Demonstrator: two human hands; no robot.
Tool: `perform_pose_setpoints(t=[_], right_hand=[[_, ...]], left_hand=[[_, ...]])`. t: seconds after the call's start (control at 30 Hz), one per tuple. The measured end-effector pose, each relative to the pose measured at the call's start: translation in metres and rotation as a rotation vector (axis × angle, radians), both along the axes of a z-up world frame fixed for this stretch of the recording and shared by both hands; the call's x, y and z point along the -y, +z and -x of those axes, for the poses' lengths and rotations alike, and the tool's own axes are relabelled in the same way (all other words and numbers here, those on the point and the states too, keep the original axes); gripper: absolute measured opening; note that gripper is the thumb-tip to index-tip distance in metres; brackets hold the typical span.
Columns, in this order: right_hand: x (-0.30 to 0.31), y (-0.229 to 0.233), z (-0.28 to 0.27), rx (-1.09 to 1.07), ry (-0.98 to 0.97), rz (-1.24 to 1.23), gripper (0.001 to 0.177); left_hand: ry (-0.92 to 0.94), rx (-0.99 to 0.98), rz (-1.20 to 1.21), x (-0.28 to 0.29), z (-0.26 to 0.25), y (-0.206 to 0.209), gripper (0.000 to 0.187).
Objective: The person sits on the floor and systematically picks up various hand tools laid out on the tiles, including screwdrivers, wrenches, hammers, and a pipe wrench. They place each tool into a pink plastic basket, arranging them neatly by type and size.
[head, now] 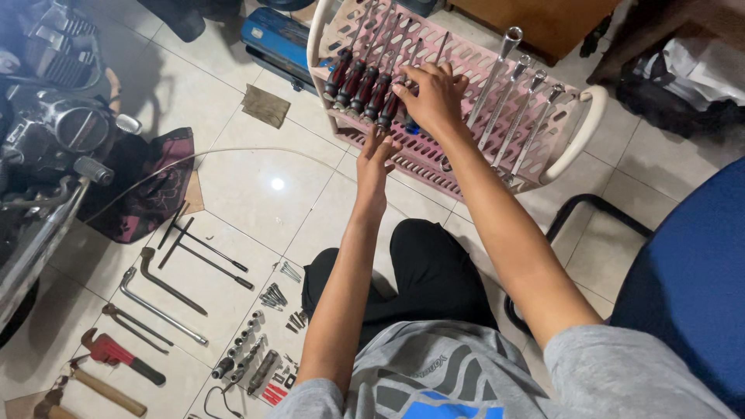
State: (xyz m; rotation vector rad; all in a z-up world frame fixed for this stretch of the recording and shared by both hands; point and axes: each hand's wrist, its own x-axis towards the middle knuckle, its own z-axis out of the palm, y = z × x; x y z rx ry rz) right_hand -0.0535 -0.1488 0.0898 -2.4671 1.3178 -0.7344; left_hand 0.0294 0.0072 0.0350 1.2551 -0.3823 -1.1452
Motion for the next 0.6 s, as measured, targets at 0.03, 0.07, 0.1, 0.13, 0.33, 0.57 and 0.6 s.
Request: perform_pose_setpoints(t=[0.03,0.07,0.1,0.13,0.33,0.57,0.6], right_hand=[[-0.001,-0.002,0.004,0.027,-0.004,0.073,0.039],[-0.001,-0.003,0.009,0.053,-0.058,0.029,0.039],[0.0,-0.005,0.014,0.078,-0.109,-0.013,0.039],[0.002,-0.005,0.018,0.103,-0.161,-0.054,0.039],[0.015,-0.007,0.028,0.126,-0.203,-0.321,0.048],[0.014,-0.027,0.017,0.255,-0.206,-0.292,0.036],[0.013,-0.03,0.015,0.27,-0.199,-0.284,0.036]], left_hand=[[-0.009,-0.007,0.001,-0.002,0.002,-0.001,0.068],[-0.019,-0.014,0.002,-0.003,0.004,-0.002,0.067],[-0.025,-0.024,0.004,-0.004,0.007,-0.003,0.067],[-0.06,-0.022,0.0,-0.004,0.009,-0.004,0.068],[-0.191,-0.125,0.108,-0.008,0.021,-0.002,0.071],[-0.074,-0.224,0.184,-0.007,0.02,0.0,0.067],[-0.048,-0.239,0.21,-0.01,0.019,-0.001,0.066]])
